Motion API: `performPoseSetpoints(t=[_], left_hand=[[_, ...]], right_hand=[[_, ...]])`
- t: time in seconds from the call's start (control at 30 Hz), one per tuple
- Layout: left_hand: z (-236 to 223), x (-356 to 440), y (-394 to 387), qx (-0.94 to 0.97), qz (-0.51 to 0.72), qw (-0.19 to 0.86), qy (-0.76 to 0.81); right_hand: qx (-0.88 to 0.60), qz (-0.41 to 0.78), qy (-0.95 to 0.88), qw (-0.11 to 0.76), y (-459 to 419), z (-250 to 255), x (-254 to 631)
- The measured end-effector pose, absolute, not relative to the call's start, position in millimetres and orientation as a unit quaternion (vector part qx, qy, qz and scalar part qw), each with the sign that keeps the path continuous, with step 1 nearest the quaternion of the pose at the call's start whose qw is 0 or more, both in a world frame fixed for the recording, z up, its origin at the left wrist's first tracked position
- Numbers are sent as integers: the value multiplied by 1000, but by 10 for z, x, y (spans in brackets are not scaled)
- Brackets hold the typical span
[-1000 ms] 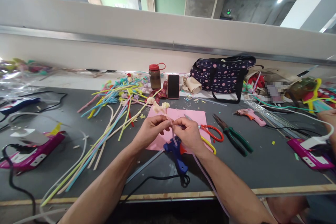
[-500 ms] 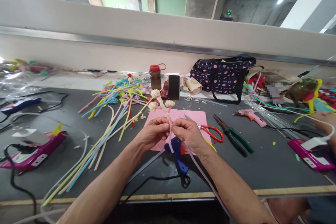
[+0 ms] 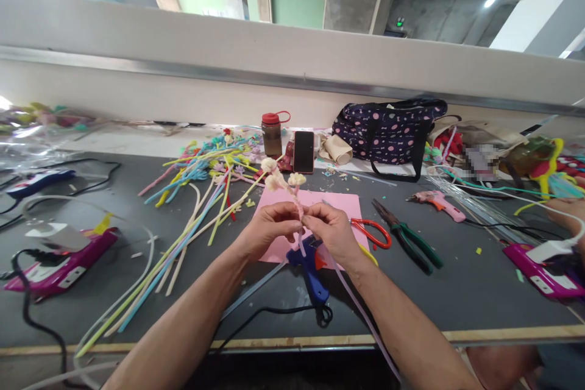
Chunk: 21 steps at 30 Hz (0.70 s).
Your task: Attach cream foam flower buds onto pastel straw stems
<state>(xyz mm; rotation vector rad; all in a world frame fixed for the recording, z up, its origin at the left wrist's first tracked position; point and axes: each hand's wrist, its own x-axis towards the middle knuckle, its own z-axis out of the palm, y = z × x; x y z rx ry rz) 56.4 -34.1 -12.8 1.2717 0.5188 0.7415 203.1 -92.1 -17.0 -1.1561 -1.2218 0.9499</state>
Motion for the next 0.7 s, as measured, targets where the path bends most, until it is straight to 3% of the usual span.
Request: performPoseSetpoints(t=[0.17, 0.7], left_hand=[[-165, 584, -344, 597, 370, 666, 251], [-124, 557, -318, 616, 332, 666, 259]], right_hand=[[-515, 355, -546, 558, -917, -148, 2034], [-508, 395, -522, 560, -907, -146, 2044]])
